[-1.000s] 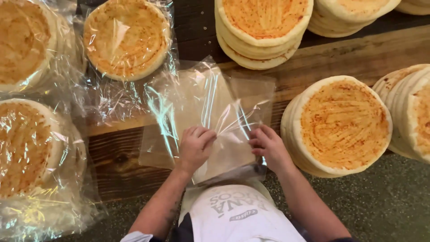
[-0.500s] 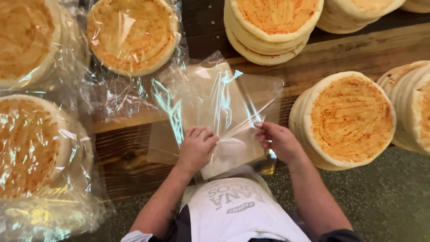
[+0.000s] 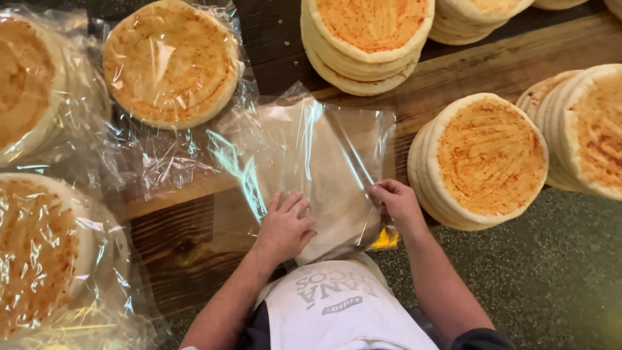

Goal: The person packages pizza bases into plastic bags by hand. They pick up a plastic bag, insert a pizza base into it, and place the packaged item onto a stack.

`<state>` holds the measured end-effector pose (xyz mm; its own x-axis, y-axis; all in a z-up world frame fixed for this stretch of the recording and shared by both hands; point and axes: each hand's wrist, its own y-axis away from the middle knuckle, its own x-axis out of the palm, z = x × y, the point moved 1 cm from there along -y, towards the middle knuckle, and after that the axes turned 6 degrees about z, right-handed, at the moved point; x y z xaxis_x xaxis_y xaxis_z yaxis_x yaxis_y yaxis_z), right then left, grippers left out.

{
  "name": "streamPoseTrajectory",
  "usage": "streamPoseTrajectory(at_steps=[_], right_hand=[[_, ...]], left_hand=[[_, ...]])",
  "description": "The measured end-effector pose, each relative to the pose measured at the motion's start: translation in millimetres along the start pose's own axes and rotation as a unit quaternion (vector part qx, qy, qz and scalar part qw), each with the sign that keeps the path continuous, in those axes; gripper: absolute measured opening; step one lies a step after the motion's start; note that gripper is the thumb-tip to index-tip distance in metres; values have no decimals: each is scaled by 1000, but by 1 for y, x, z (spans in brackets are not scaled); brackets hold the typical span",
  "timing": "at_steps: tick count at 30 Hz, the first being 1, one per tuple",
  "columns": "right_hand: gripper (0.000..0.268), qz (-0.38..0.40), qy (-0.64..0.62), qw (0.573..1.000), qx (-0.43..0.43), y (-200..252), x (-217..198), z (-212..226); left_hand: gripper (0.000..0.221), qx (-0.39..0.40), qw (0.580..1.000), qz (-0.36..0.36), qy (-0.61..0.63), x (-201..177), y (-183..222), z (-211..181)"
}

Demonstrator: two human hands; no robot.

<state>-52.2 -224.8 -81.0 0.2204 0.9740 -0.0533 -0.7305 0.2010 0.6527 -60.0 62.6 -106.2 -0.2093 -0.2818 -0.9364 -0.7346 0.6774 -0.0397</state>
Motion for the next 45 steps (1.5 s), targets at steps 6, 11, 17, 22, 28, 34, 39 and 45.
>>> streamPoseTrajectory(at_steps=[6,11,17,22,28,34,39,45], right_hand=[[13,-27,12,999,-43,20,8,10],[14,-63,65,995,-42,12,10,6],[8,-28,-33,996,-79,20,19,-5],[20,43,-155,985,-58,20,65,-36],[43,49,-222,973,-28,88,112,35],[52,-23,-90,992,-88,55,76,-35],[12,-71,215,875,-428,147,80,26],[53,-104,593,570,-560,87,94,72]], left_hand=[[26,-10,1000,22,1,6,5,4],[26,-8,999,34,-5,11,6,4],[30,-47,998,22,40,10,-2,0],[41,-287,827,174,451,-85,-43,-41],[6,-293,739,46,605,-57,-51,-40],[11,-335,379,-192,841,-82,-59,8],[12,-289,663,-95,684,-156,-59,-6],[31,-23,955,193,224,-196,-36,-32]])
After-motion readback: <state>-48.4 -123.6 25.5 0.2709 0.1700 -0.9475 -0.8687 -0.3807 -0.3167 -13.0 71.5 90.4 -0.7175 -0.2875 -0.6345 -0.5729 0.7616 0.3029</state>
